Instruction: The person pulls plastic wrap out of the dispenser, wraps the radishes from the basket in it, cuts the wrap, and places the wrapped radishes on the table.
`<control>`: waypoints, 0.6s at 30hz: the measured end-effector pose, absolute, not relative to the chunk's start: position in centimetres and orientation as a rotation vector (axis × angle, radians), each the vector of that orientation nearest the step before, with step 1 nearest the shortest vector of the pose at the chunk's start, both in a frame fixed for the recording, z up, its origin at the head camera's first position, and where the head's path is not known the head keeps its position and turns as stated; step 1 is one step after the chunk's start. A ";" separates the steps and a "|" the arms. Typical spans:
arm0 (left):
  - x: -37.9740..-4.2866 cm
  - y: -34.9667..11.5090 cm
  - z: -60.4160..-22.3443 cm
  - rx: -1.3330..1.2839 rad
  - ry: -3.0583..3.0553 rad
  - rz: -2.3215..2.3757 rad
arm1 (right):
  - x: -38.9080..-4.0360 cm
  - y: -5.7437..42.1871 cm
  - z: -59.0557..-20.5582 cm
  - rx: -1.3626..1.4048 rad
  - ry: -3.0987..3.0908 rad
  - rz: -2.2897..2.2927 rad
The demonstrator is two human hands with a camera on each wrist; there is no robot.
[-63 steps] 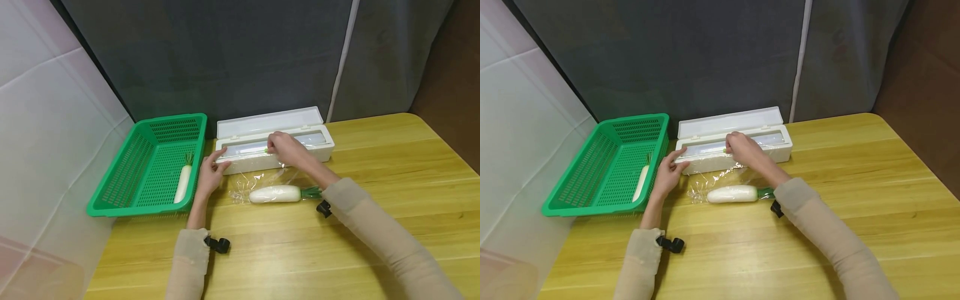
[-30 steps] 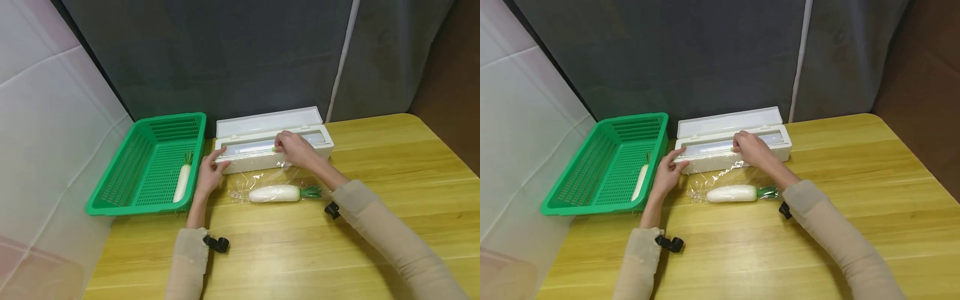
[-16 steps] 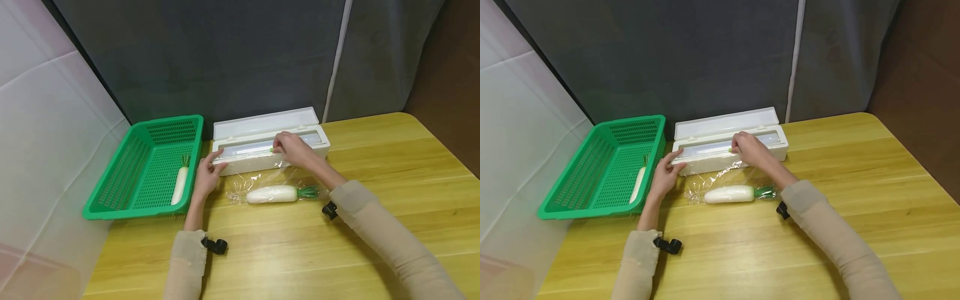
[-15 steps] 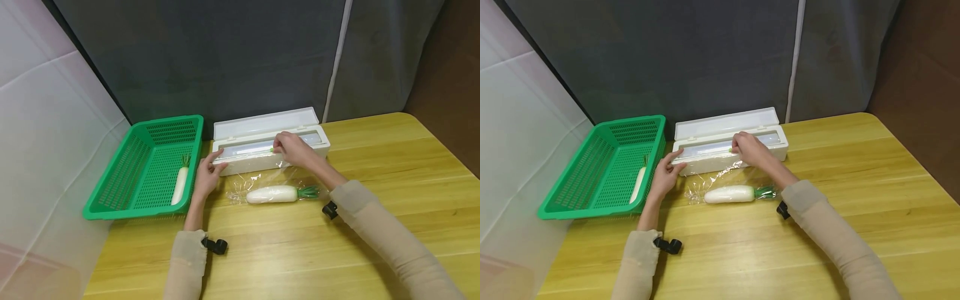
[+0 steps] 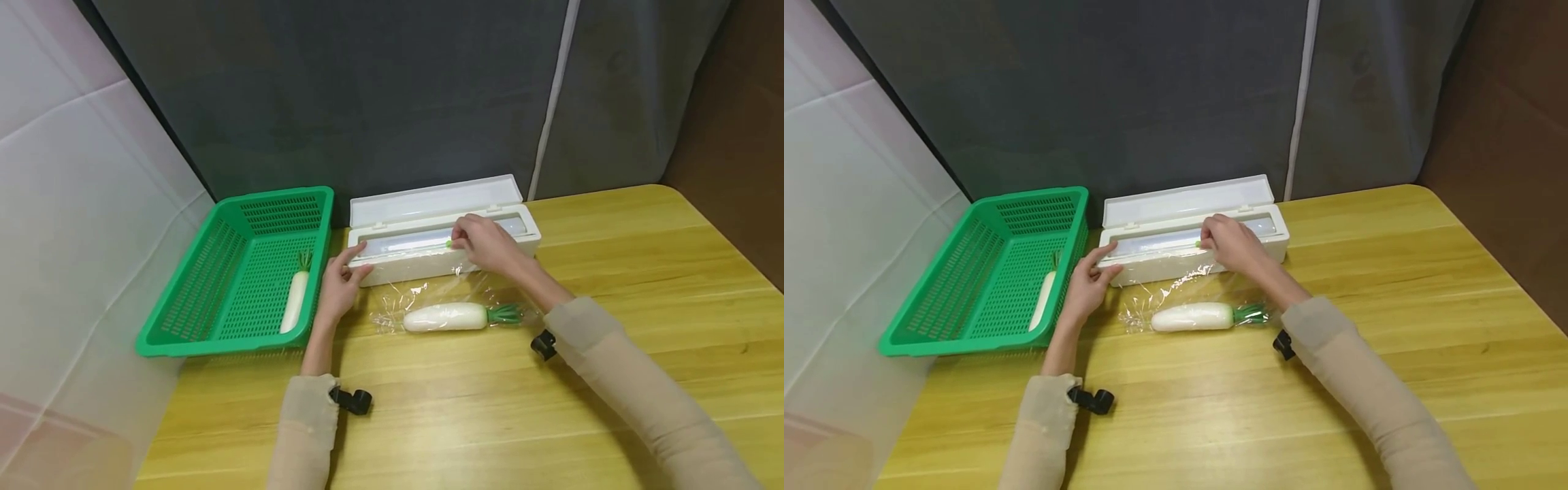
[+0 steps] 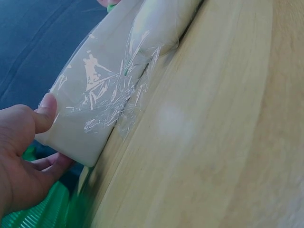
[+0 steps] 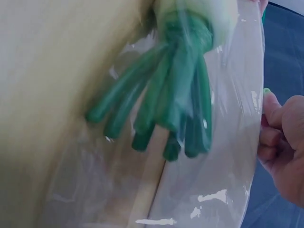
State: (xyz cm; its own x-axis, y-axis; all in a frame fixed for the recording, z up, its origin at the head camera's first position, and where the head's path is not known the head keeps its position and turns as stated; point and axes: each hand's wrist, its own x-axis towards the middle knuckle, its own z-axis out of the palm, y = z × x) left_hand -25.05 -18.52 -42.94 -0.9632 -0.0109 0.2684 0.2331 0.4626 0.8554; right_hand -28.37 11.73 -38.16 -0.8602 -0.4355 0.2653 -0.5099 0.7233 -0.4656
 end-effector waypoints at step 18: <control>-25.1 -18.5 -43.0 -0.199 -2.466 -1.492 | -28.5 13.0 -38.2 0.741 -2.813 0.782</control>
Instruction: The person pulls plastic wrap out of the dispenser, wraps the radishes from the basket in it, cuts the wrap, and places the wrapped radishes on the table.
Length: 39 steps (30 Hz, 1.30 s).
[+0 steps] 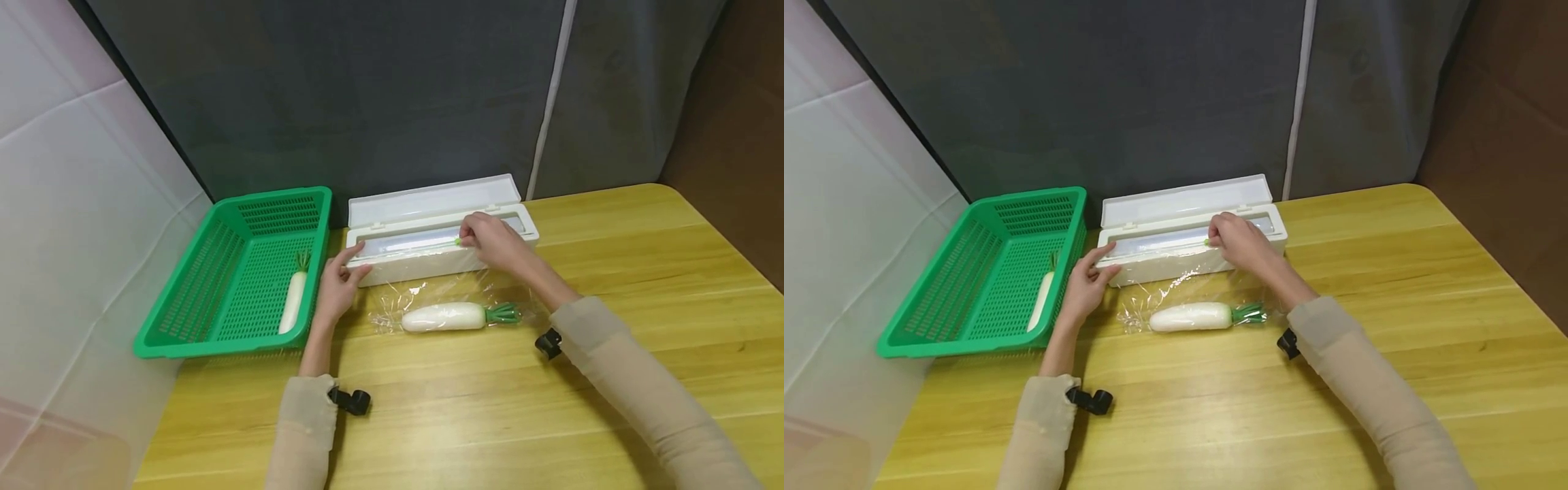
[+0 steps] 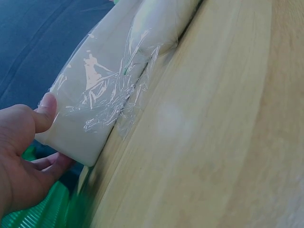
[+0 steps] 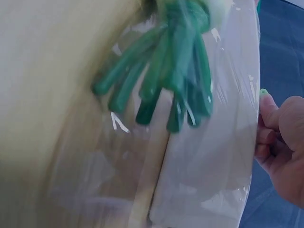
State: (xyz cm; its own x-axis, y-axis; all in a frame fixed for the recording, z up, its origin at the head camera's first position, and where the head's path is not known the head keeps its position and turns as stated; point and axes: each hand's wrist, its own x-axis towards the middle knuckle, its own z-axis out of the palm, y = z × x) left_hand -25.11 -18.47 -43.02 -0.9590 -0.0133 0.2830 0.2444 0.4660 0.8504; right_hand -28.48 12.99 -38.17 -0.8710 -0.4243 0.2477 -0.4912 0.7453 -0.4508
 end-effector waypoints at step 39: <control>-24.8 -18.3 -42.8 -0.207 -2.463 -1.527 | -28.4 15.5 -38.4 0.699 -2.778 0.664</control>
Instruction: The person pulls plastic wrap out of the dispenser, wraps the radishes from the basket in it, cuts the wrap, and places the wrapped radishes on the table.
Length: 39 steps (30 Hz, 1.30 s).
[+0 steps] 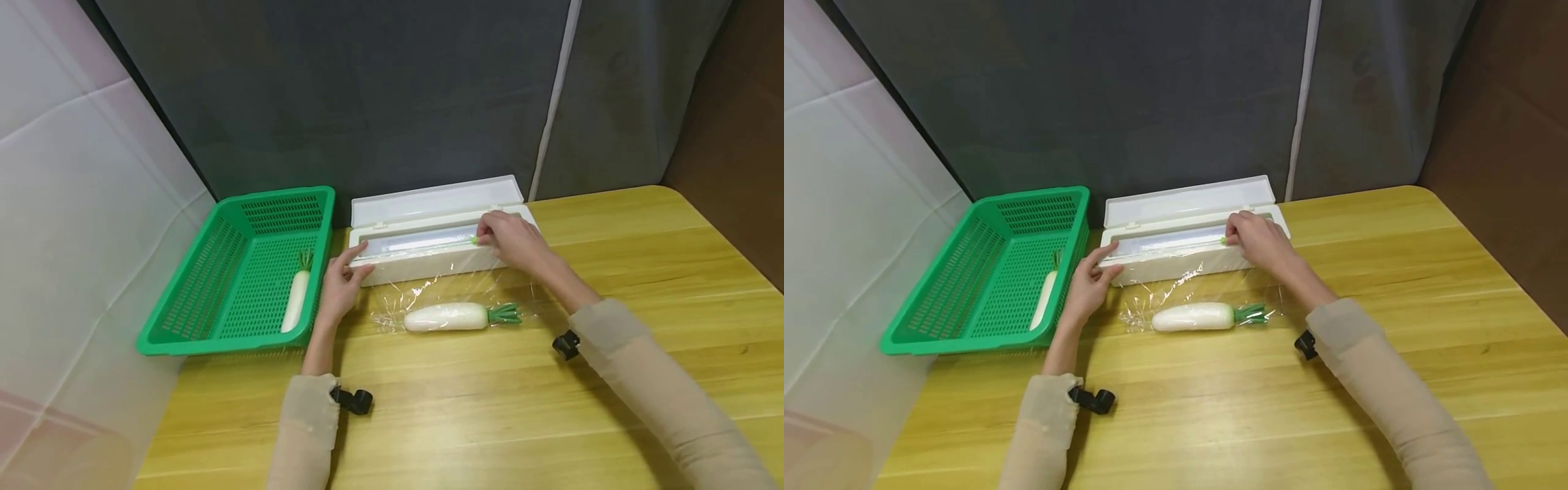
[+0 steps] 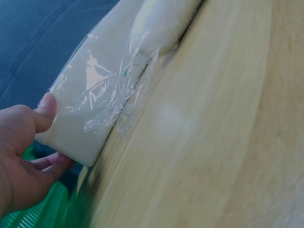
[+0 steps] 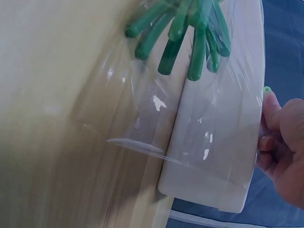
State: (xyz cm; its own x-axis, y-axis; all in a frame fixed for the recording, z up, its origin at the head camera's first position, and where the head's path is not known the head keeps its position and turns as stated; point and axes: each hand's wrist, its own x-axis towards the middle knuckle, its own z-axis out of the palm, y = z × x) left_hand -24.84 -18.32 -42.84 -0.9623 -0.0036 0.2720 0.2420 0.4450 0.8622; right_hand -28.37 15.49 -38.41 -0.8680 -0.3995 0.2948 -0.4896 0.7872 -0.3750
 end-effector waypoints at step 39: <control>-25.0 -18.4 -43.2 -0.190 -2.470 -1.522 | -28.4 17.8 -39.5 0.815 -2.635 0.645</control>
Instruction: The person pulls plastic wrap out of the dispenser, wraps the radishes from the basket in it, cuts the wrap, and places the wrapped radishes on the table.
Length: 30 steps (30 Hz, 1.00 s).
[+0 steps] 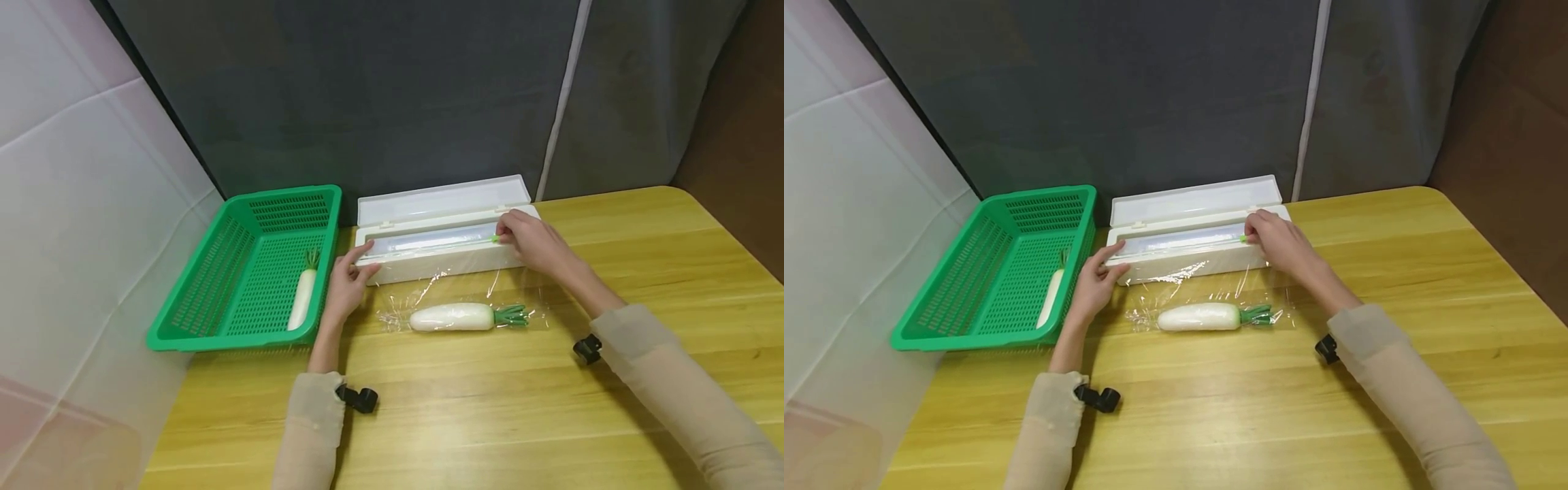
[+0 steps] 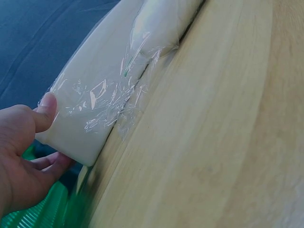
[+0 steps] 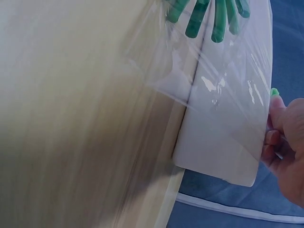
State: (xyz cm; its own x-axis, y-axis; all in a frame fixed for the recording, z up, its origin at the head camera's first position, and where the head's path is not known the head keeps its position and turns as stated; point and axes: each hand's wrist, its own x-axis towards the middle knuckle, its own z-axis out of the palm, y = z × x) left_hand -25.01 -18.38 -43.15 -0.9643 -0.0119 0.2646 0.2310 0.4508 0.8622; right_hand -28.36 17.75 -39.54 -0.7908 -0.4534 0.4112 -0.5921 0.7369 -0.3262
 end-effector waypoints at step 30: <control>-25.0 -18.4 -43.2 -0.206 -2.467 -1.518 | -27.6 20.9 -39.7 0.694 -2.642 0.740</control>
State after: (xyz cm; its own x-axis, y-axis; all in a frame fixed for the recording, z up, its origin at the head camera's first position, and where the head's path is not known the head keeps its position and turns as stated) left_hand -24.98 -18.36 -43.17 -0.9619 -0.0043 0.2733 0.2420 0.4512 0.8590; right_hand -27.60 20.86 -39.73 -0.8344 -0.3667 0.4114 -0.5271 0.7490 -0.4015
